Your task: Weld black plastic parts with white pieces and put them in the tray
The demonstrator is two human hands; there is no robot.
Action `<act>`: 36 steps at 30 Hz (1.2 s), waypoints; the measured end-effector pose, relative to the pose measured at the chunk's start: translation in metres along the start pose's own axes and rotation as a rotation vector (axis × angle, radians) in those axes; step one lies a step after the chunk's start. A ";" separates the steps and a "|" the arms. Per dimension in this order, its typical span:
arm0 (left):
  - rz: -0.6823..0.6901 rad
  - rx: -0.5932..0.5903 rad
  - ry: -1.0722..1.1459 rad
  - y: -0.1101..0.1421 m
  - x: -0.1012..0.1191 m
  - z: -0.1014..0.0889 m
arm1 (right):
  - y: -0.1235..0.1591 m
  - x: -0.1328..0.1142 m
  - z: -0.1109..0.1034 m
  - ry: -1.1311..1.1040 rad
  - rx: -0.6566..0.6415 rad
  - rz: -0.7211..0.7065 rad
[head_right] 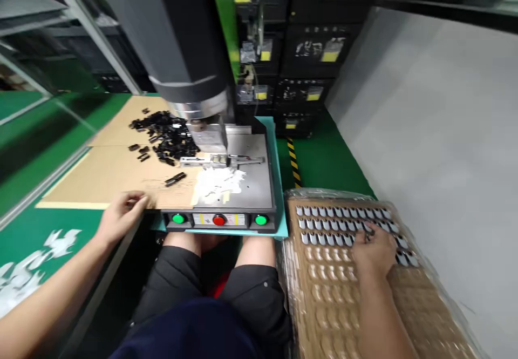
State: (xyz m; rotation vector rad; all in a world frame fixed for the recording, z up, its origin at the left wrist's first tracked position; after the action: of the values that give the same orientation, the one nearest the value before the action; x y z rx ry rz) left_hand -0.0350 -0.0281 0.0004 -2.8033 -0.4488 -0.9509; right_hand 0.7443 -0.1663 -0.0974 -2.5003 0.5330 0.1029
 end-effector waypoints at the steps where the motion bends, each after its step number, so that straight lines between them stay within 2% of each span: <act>1: 0.061 0.015 0.028 -0.004 0.006 0.002 | -0.008 -0.032 0.001 -0.120 0.021 -0.063; 4: 0.288 -0.017 -0.012 -0.020 0.038 0.027 | -0.023 -0.156 -0.009 -0.389 -0.052 -0.217; 7: 0.321 -0.028 -0.066 -0.039 0.059 0.050 | -0.022 -0.288 -0.022 -0.543 -0.216 -0.400; 9: 0.299 -0.042 -0.085 -0.050 0.061 0.059 | -0.018 -0.363 -0.029 -0.659 -0.253 -0.601; 11: 0.285 -0.061 -0.083 -0.059 0.056 0.063 | -0.014 -0.415 -0.030 -0.718 -0.262 -0.745; 13: 0.282 -0.071 -0.075 -0.064 0.048 0.062 | -0.012 -0.447 -0.026 -0.711 -0.269 -0.808; 17: 0.277 -0.010 -0.068 -0.063 0.038 0.051 | -0.009 -0.473 -0.017 -0.660 -0.265 -0.824; 19: 0.296 0.061 -0.058 -0.056 0.043 0.043 | -0.005 -0.481 -0.017 -0.636 -0.257 -0.828; 21: 0.366 0.086 -0.054 -0.043 0.058 0.040 | -0.001 -0.489 -0.017 -0.604 -0.262 -0.847; 25: 0.572 -0.036 -0.099 -0.018 0.101 0.057 | 0.003 -0.506 -0.015 -0.518 -0.283 -0.887; 28: 0.641 -0.108 -0.167 -0.008 0.121 0.077 | 0.002 -0.510 -0.009 -0.464 -0.290 -0.879; 31: 0.618 -0.110 -0.210 -0.008 0.125 0.089 | 0.001 -0.506 -0.004 -0.451 -0.299 -0.839; 36: 0.606 -0.089 -0.233 -0.009 0.125 0.093 | 0.003 -0.499 -0.003 -0.515 -0.305 -0.780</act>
State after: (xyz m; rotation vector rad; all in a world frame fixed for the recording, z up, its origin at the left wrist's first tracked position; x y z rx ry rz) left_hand 0.1095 0.0311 0.0038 -2.8517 0.4173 -0.5240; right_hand 0.2853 0.0053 -0.0036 -2.6345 -0.7102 0.5280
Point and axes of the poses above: each hand's wrist, its own y-axis away from the middle knuckle, its own z-axis out of the palm, x = y × z, the point moved 5 cm from there along -y, towards the middle knuckle, and after that the axes turned 14 degrees about -z, right-handed, at the moved point
